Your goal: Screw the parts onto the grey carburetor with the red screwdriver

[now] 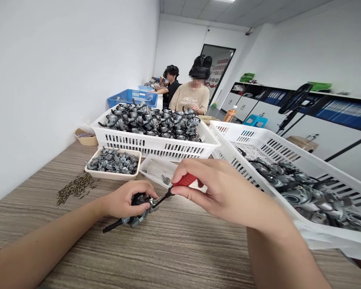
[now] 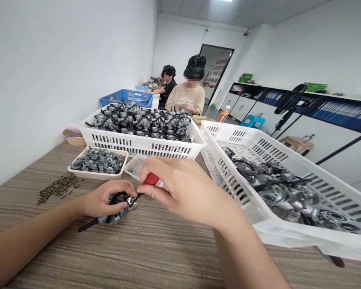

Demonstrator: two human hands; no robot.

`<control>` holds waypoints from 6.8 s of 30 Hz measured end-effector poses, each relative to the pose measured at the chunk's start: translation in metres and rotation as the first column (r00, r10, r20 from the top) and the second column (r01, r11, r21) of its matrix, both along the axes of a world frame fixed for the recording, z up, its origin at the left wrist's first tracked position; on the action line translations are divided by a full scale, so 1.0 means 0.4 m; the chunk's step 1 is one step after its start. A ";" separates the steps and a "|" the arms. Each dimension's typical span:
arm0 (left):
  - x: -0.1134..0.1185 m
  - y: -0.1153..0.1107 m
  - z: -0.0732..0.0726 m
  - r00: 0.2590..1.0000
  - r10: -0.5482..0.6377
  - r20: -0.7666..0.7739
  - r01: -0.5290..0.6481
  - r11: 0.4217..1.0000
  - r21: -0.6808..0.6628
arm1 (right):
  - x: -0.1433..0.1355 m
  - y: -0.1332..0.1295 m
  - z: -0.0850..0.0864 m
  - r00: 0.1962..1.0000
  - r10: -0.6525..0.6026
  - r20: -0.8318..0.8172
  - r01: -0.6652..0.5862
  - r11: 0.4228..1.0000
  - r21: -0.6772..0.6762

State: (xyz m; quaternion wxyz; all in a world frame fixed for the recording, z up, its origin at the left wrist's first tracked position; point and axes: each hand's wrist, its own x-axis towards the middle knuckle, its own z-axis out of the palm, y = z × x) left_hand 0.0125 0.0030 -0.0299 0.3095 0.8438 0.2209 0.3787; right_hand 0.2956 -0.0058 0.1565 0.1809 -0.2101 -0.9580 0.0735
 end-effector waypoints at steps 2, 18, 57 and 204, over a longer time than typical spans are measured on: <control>0.000 0.000 0.001 1.000 0.000 0.000 0.000 1.000 -0.004 | -0.001 -0.006 0.000 1.000 -0.021 0.018 0.020 0.998 0.058; -0.001 0.001 -0.002 1.000 0.006 0.000 -0.006 1.000 -0.004 | -0.013 -0.016 -0.003 0.993 -0.104 0.052 0.090 0.972 0.219; -0.003 -0.001 -0.003 1.000 0.000 -0.025 -0.001 1.000 -0.016 | 0.001 -0.016 0.003 0.997 -0.045 0.062 0.050 0.995 -0.084; 0.036 0.012 -0.029 0.916 0.382 0.123 -0.208 0.713 -0.670 | -0.035 0.032 -0.189 0.955 -0.201 0.220 0.232 0.964 -0.128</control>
